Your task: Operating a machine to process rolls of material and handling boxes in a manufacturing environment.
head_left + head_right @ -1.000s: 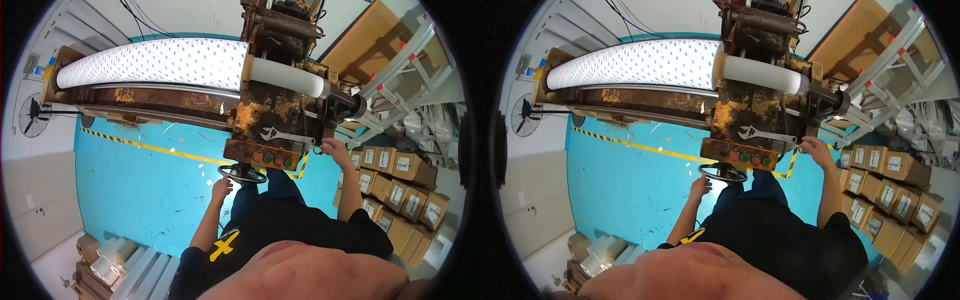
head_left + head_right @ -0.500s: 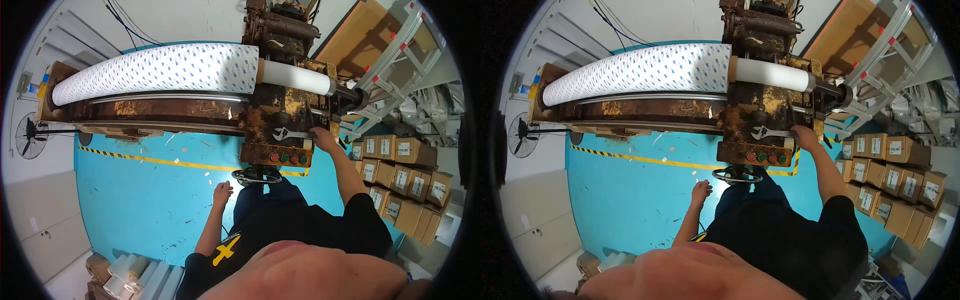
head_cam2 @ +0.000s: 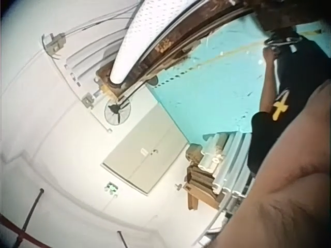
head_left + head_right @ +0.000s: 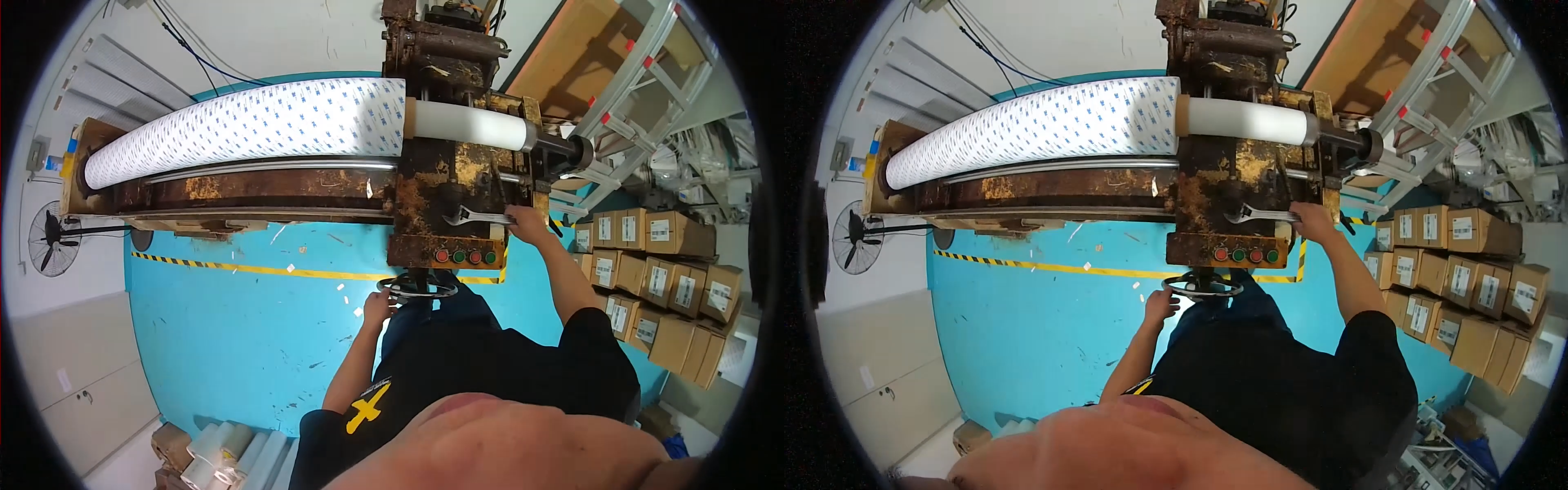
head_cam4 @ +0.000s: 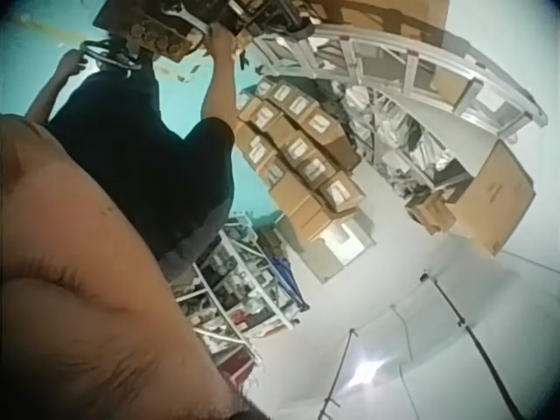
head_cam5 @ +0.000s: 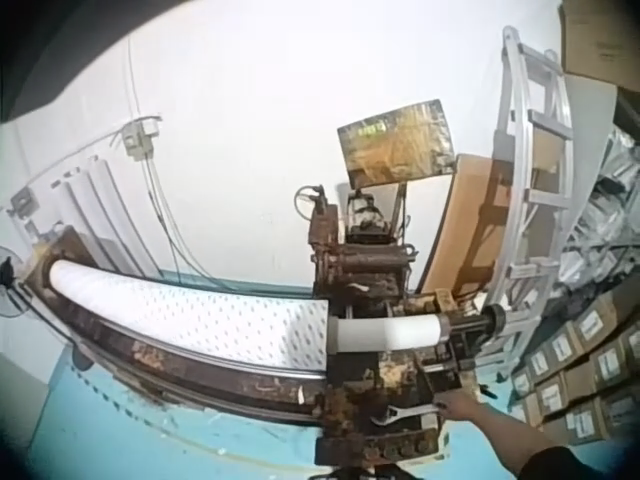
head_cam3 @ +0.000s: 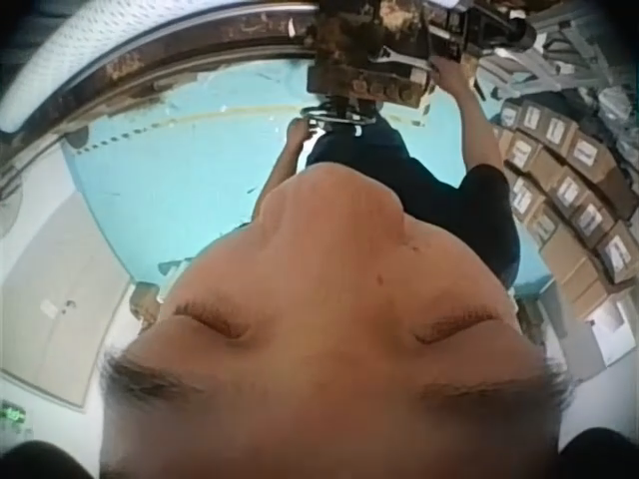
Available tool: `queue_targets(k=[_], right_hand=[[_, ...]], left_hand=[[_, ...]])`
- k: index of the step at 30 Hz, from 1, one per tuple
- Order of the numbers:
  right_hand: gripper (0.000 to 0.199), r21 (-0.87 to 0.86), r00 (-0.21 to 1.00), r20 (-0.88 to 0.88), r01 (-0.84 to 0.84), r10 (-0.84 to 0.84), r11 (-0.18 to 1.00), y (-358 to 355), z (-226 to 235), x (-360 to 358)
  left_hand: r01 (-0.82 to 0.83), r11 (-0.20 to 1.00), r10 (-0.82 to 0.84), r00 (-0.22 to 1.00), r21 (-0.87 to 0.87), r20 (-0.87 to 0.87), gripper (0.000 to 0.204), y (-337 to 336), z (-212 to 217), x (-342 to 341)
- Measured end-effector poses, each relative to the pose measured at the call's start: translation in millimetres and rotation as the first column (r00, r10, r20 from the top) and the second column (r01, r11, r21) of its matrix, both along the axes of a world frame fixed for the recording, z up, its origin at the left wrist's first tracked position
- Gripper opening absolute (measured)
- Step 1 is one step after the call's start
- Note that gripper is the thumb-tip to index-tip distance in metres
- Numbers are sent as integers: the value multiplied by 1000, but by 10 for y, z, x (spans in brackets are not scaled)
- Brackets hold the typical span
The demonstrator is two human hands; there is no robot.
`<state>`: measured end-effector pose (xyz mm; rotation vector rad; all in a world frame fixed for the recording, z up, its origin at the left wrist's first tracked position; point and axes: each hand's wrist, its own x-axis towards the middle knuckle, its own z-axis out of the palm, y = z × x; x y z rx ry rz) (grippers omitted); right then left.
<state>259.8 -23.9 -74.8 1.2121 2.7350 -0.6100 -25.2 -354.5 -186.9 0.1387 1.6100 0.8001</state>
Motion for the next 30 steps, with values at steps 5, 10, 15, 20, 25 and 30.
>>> queue_targets(k=[5, 10, 15, 20, 25, 30], right_hand=[[20, -126, 968, 116, 235, -221, 964, -159, 56, 264], [23, -151, 964, -88, 236, -251, 960, -324, 2, 426], [25, -233, 933, -159, 283, -324, 930, -283, -11, 491], [27, -292, 931, -107, 306, -349, 906, -148, 14, 491], [25, -352, 912, -144, 315, -384, 881, -76, 3, 499], [25, -387, 913, -152, 297, -378, 873, -51, -22, 530]], left_hand=[[-288, 938, 329, 916, -192, 230, 33, 25, 8, 55], [-507, 843, 536, 774, -179, 337, 29, 57, -131, 103], [-591, 791, 607, 727, -158, 322, 27, 44, -151, 182], [-537, 826, 563, 794, -170, 229, 28, 77, 8, 241], [-571, 805, 593, 775, -160, 217, 28, 91, 4, 252], [-533, 834, 549, 779, -140, 304, 29, 6, -102, 218]])
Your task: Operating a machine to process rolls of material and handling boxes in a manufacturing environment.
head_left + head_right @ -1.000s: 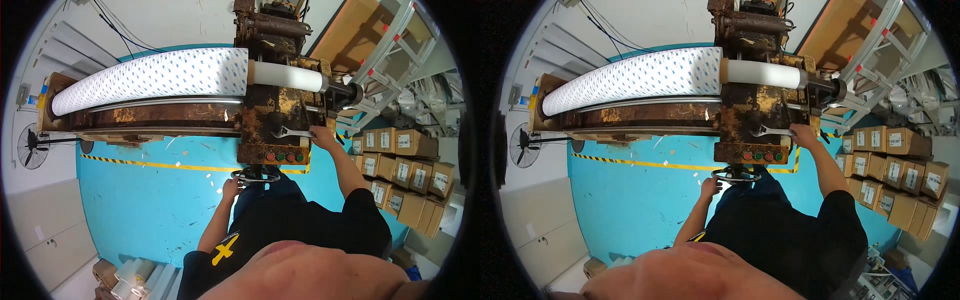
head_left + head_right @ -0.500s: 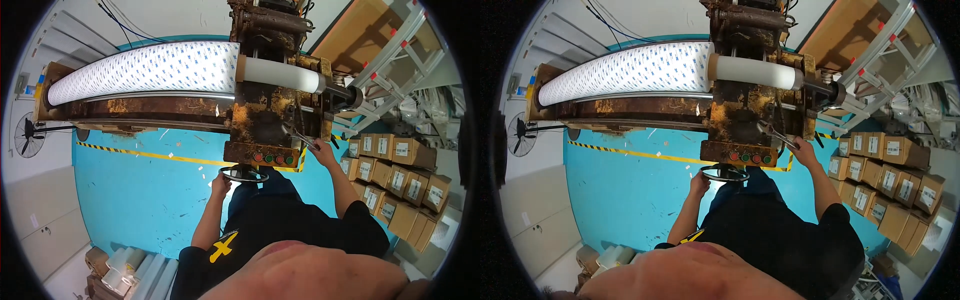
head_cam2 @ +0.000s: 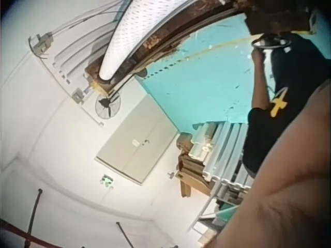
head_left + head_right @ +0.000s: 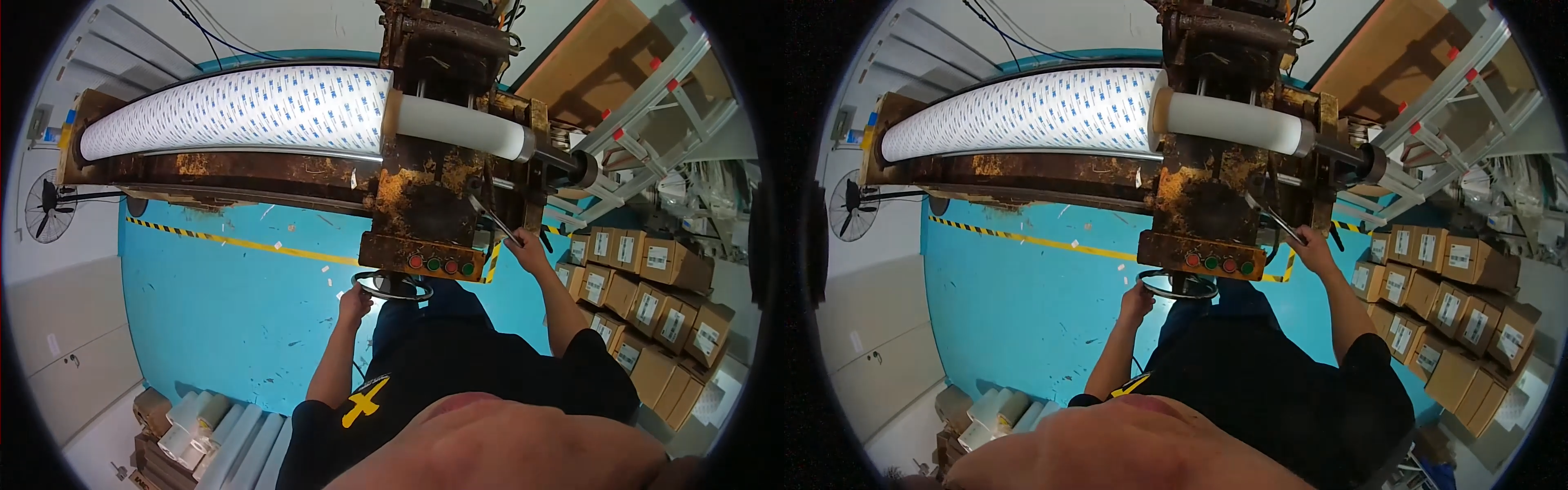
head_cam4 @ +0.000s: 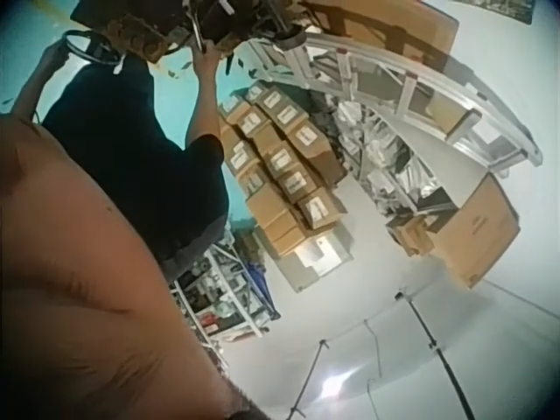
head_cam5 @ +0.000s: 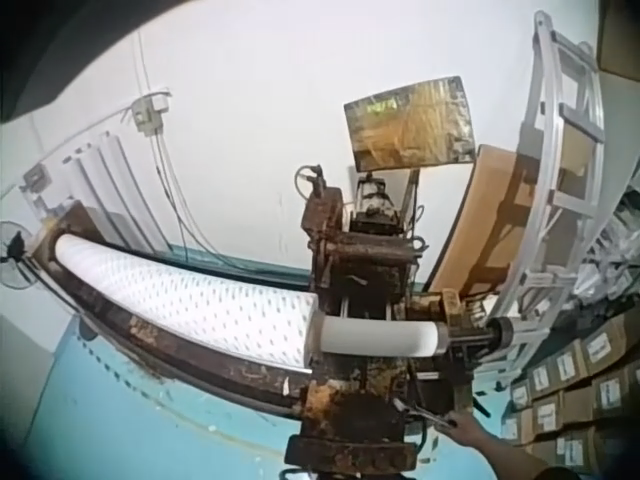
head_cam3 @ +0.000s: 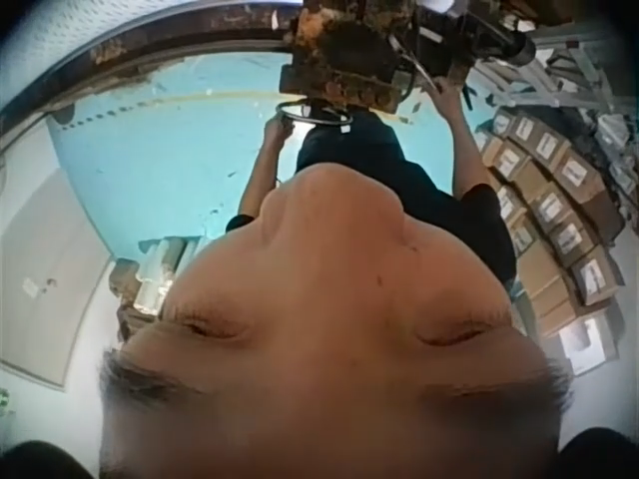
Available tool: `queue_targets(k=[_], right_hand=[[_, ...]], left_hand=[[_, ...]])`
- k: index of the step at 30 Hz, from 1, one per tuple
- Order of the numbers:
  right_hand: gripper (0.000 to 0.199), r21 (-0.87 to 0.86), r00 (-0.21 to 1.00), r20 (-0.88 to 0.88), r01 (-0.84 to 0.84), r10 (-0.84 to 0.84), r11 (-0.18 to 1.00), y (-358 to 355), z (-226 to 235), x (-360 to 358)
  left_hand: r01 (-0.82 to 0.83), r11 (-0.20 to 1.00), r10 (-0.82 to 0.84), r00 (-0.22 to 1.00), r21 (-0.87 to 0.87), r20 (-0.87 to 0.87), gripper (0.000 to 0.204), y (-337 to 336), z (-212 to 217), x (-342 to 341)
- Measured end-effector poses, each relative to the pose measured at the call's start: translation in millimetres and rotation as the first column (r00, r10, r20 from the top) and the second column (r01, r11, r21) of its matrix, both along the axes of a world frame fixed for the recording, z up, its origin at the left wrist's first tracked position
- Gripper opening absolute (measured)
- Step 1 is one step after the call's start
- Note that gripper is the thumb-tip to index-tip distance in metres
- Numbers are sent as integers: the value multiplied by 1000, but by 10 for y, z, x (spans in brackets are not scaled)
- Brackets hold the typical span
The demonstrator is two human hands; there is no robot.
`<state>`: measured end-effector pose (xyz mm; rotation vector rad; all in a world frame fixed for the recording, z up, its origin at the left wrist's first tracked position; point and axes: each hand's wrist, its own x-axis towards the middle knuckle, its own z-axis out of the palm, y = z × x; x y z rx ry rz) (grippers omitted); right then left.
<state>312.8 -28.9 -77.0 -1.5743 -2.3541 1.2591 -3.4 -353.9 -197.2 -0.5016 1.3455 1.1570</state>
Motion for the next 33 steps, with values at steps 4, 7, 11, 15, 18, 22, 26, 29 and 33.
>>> queue_targets(k=[4, 7, 11, 15, 18, 22, 26, 29, 33], right_hand=[[24, -74, 998, -48, -31, 27, 997, 1, 32, -22], [25, -114, 997, -72, -40, 32, 993, -17, 98, -90], [23, -166, 998, -48, -37, 30, 985, -87, 184, -183], [23, -240, 987, -133, 58, -92, 969, -177, 204, -113], [23, -239, 972, -179, 104, -149, 965, -195, 190, 15], [27, -299, 974, -148, 122, -173, 946, -210, 188, 96], [31, -239, 967, -162, 155, -197, 959, -178, 162, 43], [33, 15, 997, 60, 53, -53, 998, -105, 102, 19], [44, 43, 993, -89, 83, -79, 996, 93, -15, 14]], left_hand=[[41, 999, -41, 999, -35, -15, 27, -12, -23, -35], [27, 999, -29, 997, -37, -72, 27, 31, -12, -18], [18, 991, -26, 998, -134, -59, 30, 80, 9, -35], [-14, 998, 12, 1000, -66, -28, 30, 83, 23, -64], [33, 999, -33, 999, -18, -6, 31, 77, 55, -69], [79, 992, -80, 997, -97, -5, 31, 65, 128, -55], [108, 989, -113, 993, -102, -47, 37, 74, 123, -57], [14, 999, -13, 1000, -34, 11, 40, 53, 78, -109], [113, 987, -119, 992, -115, -46, 46, 13, 61, -107]])
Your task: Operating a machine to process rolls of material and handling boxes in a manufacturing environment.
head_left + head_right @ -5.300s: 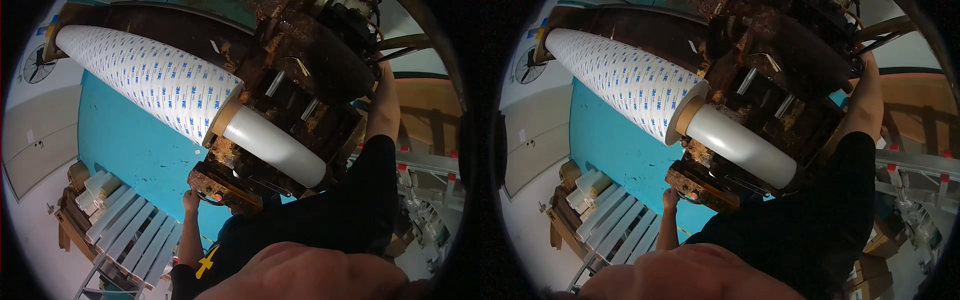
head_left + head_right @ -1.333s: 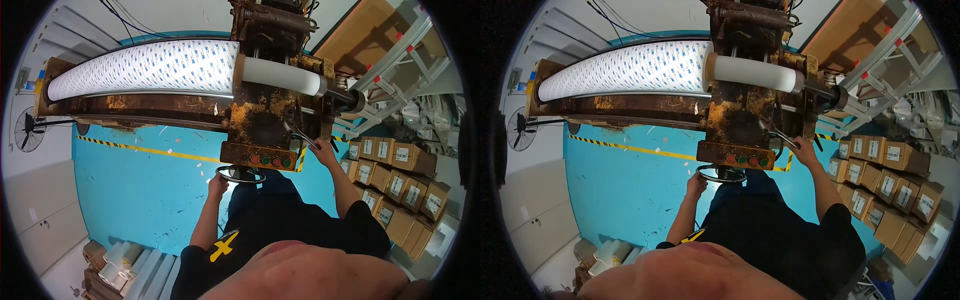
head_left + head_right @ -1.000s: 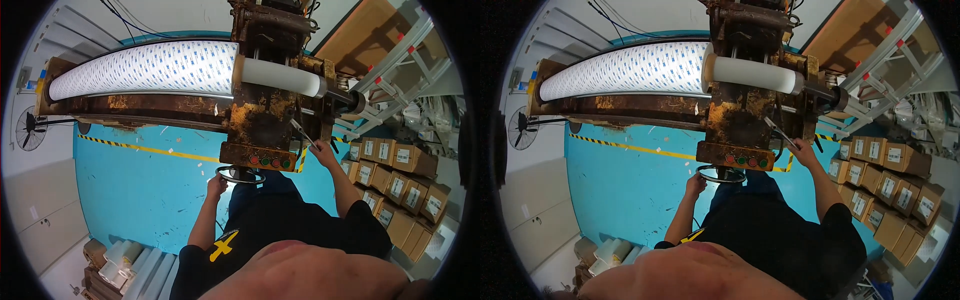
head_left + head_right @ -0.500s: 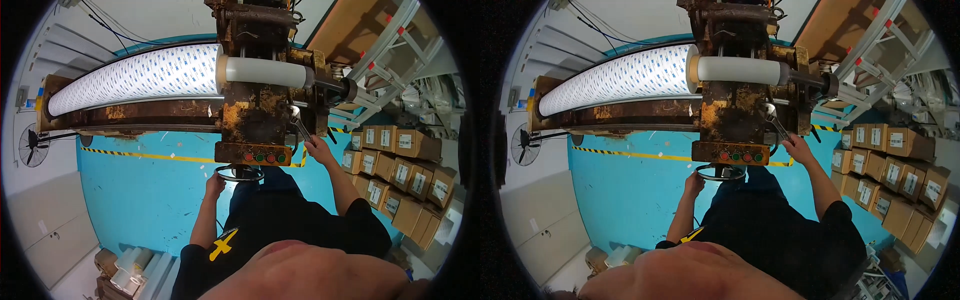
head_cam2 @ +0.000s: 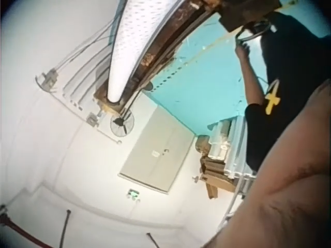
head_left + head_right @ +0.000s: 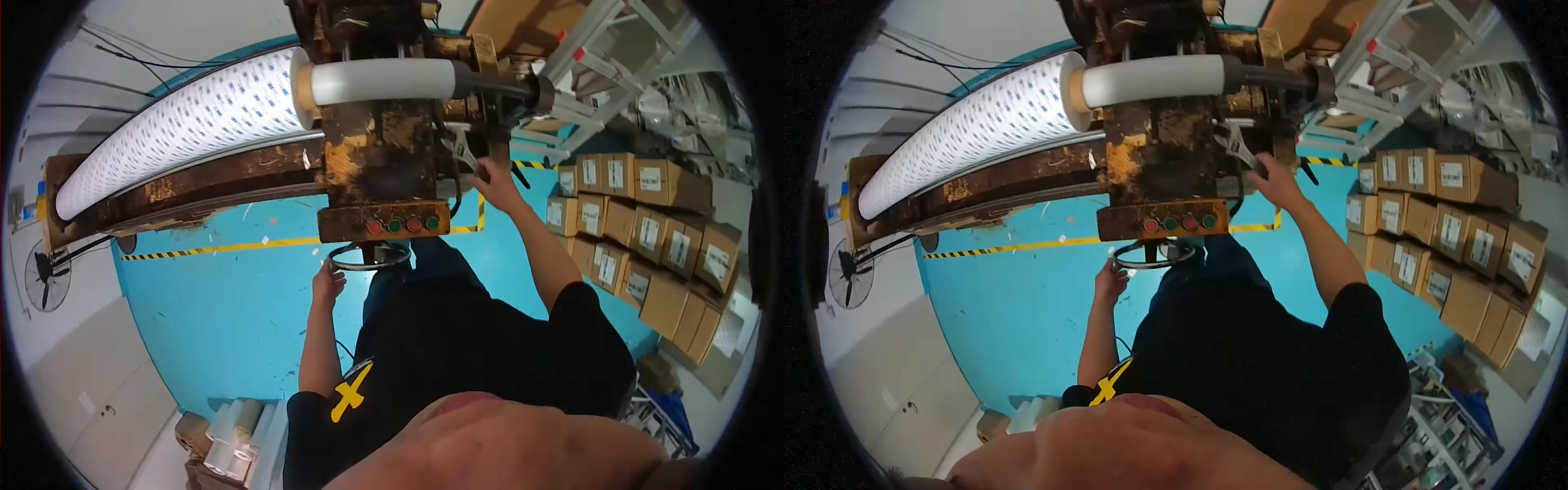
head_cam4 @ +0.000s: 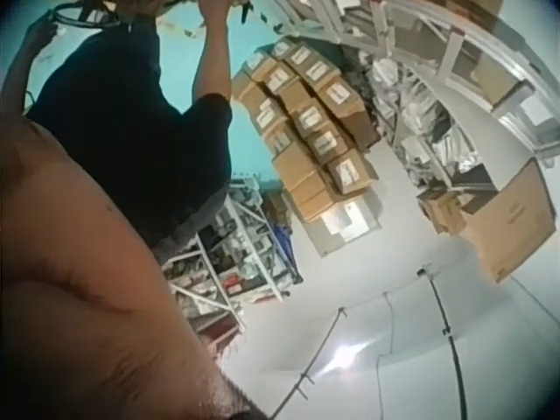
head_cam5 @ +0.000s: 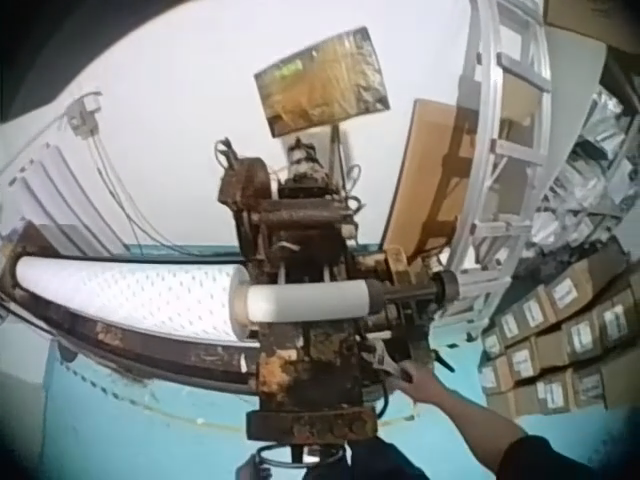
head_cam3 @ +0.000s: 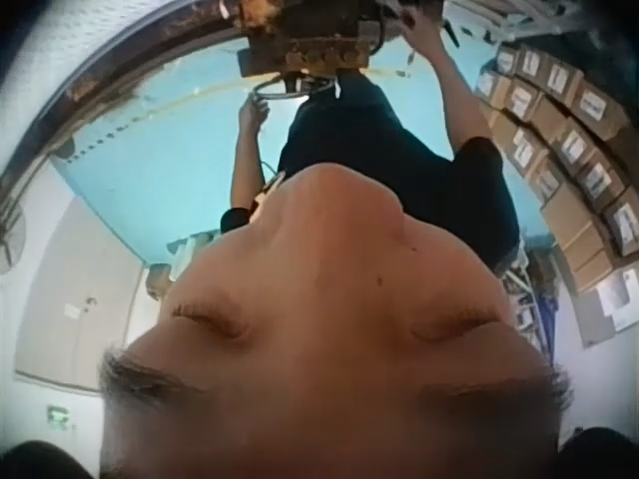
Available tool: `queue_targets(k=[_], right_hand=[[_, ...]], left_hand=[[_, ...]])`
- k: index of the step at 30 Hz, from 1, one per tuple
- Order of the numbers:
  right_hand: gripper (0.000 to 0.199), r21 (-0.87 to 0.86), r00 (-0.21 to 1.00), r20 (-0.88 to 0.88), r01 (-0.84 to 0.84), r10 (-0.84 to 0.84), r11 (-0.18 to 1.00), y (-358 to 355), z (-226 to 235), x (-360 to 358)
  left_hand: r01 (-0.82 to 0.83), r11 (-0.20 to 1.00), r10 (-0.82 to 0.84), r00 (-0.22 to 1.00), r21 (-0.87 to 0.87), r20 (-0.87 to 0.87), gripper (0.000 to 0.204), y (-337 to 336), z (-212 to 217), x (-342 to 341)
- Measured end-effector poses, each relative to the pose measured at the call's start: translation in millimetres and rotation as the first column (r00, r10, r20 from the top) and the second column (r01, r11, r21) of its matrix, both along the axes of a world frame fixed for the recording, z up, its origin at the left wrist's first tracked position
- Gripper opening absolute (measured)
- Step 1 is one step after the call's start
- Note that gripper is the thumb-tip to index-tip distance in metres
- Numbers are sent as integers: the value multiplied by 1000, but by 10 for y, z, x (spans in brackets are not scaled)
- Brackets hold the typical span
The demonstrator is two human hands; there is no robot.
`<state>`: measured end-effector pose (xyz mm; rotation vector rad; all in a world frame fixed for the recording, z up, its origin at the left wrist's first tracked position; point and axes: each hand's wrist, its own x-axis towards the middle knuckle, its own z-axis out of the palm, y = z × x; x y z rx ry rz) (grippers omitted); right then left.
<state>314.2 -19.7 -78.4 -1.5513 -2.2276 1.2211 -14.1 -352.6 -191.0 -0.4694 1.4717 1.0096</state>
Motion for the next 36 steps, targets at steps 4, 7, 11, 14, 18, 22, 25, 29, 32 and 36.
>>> queue_targets(k=[4, 7, 11, 14, 18, 22, 25, 29, 32, 36], right_hand=[[29, 198, 982, 183, -92, 55, 976, 339, -32, 9], [23, 380, 941, 304, -265, 150, 886, 622, -30, 31], [20, 444, 890, 394, -402, 228, 801, 879, -93, -22], [24, 424, 865, 453, -424, 218, 801, 950, -151, -109], [28, 469, 856, 474, -445, 208, 763, 974, -180, -192], [25, 505, 882, 432, -409, 188, 760, 896, -229, -158], [26, 507, 920, 362, -330, 151, 796, 792, -325, -116], [28, 534, 948, 292, -275, 131, 800, 755, -421, -88], [29, 541, 947, 300, -266, 113, 798, 805, -411, -16], [29, 520, 926, 364, -295, 105, 801, 808, -413, -19]], left_hand=[[113, 988, -124, 987, -107, -105, 48, 19, 108, 18], [139, 981, -154, 982, -136, -112, 49, 16, 211, 36], [158, 974, -184, 970, -164, -158, 51, -13, 303, 3], [194, 954, -244, 945, -230, -216, 50, -32, 335, -4], [214, 942, -269, 943, -259, -195, 51, -34, 373, 22], [222, 942, -279, 935, -250, -221, 50, -67, 422, 46], [218, 941, -282, 928, -259, -242, 50, -132, 443, 46], [207, 943, -263, 943, -260, -203, 45, -194, 436, 18], [213, 954, -260, 938, -213, -230, 46, -215, 433, -27], [240, 948, -288, 927, -212, -239, 46, -213, 428, -60]])
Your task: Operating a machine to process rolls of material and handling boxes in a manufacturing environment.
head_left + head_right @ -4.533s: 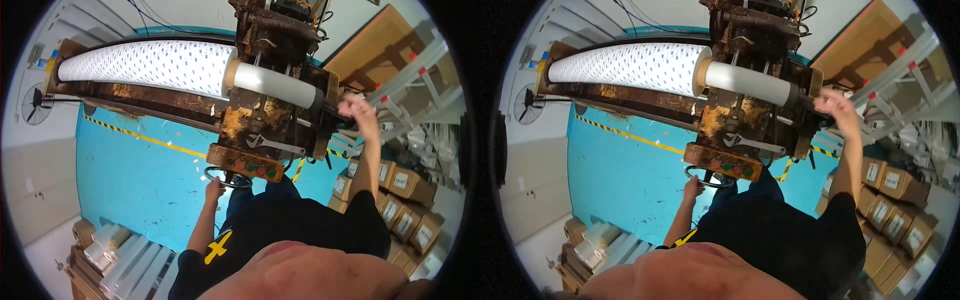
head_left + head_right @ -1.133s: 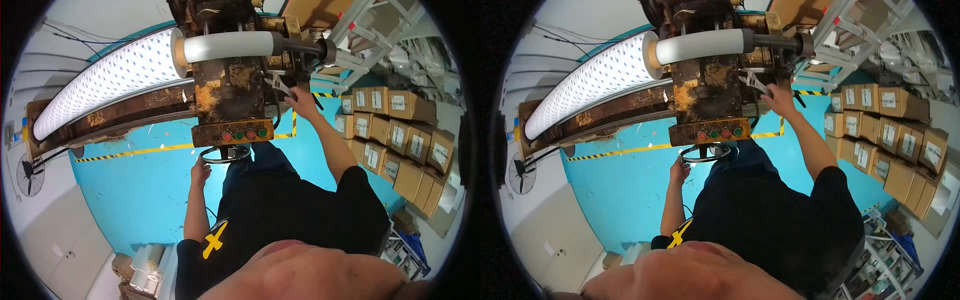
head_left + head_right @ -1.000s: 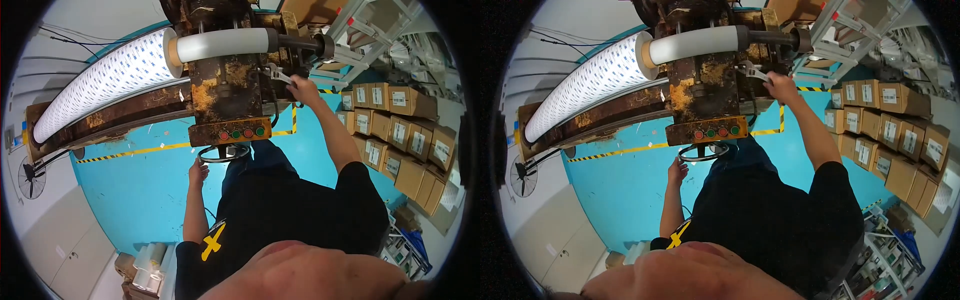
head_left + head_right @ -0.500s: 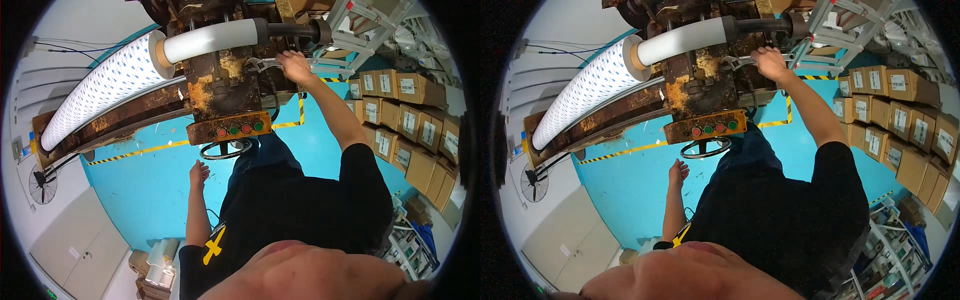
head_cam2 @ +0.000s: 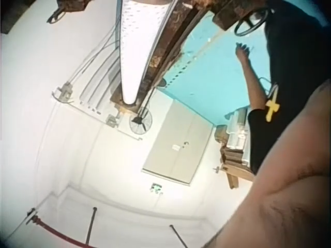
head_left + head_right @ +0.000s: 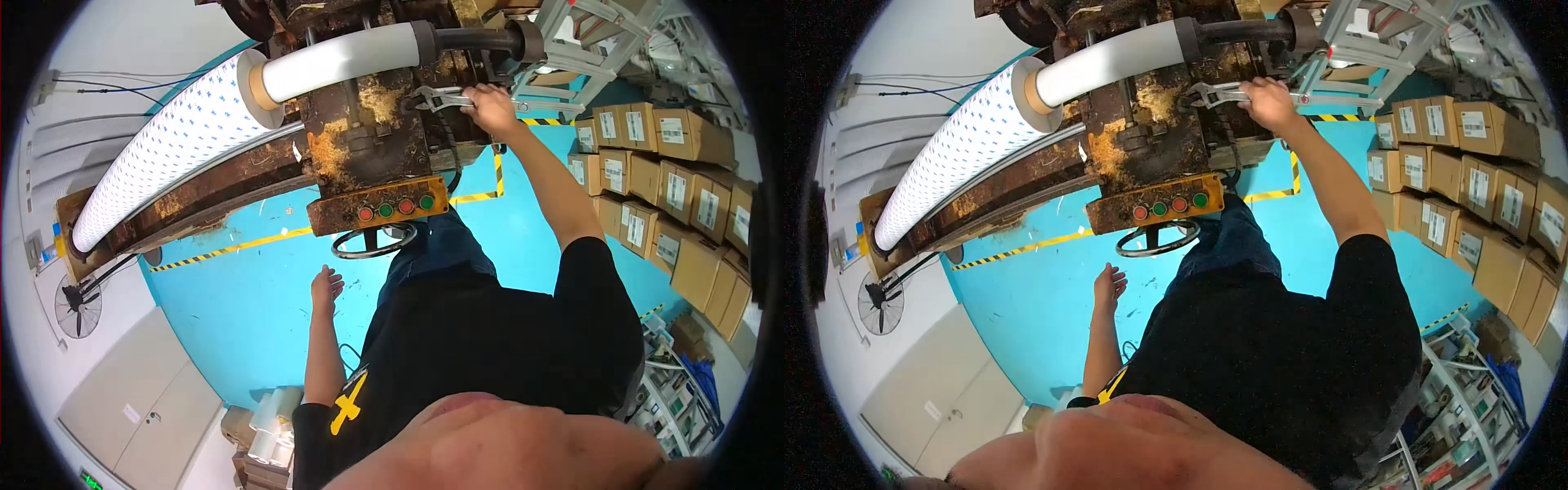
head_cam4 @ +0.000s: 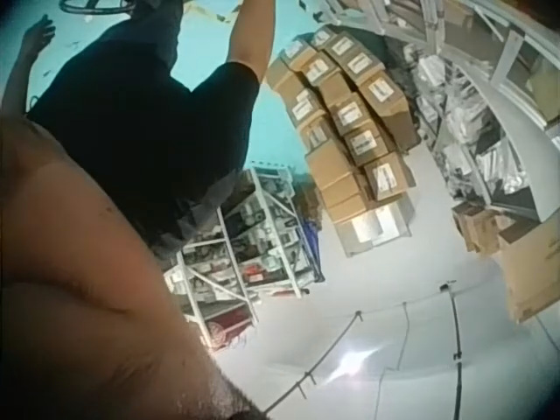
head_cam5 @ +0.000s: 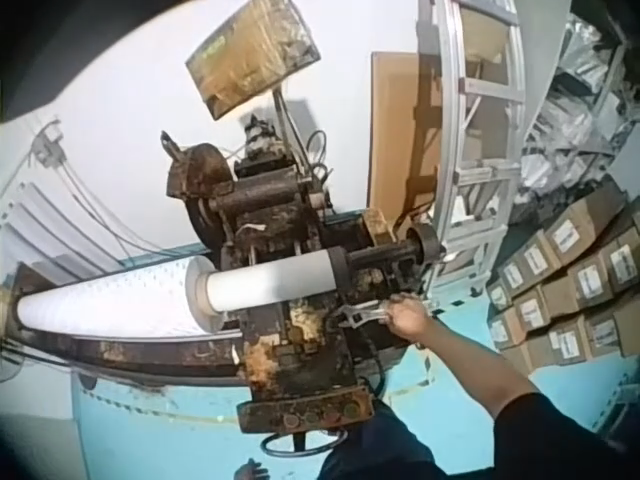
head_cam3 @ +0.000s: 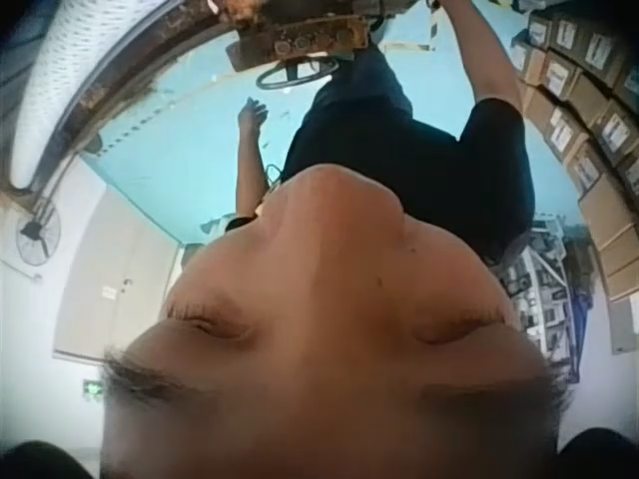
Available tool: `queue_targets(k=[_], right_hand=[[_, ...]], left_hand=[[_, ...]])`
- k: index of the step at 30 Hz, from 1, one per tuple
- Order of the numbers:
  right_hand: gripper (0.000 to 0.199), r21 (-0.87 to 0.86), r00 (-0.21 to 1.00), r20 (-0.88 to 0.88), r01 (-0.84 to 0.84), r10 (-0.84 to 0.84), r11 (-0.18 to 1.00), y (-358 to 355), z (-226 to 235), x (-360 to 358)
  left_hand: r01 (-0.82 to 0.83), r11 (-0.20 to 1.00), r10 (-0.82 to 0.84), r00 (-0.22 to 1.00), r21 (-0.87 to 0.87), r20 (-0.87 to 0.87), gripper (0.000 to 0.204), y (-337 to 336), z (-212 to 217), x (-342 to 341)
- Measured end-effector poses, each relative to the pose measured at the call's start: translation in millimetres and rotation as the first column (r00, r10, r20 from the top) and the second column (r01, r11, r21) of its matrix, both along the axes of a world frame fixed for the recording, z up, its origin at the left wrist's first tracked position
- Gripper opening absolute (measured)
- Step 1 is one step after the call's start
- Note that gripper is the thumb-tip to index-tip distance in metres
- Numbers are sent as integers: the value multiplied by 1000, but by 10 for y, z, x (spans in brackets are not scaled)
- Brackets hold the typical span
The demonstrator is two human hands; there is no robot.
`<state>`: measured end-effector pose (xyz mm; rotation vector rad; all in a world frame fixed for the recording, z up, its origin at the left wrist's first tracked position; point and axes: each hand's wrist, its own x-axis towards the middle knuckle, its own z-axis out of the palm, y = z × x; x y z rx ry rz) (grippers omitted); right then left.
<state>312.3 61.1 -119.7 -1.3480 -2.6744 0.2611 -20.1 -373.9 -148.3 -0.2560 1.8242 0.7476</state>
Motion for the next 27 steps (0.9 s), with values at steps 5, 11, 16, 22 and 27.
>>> queue_targets(k=[5, 11, 16, 22, 27], right_hand=[[30, -64, 999, -21, -46, 45, 997, -31, -7, -144], [49, -583, 1000, 12, -6, 17, 812, -344, -16, -221], [42, -601, 948, -175, 112, -266, 792, -811, -185, -410], [48, -738, 873, -209, 155, -440, 657, -1031, -160, -615], [38, -540, 936, -162, 180, -312, 822, -826, 101, -298]], left_hand=[[54, 998, -55, 998, -36, -6, 46, 30, -3, -30], [88, 996, -88, 996, -25, -22, 47, -40, 8, -70], [77, 996, -77, 997, -36, -26, 48, -132, -29, -33], [92, 994, -92, 996, -54, 0, 43, -95, -115, 10], [123, 992, -123, 990, -11, -67, 42, -167, -143, -66]])
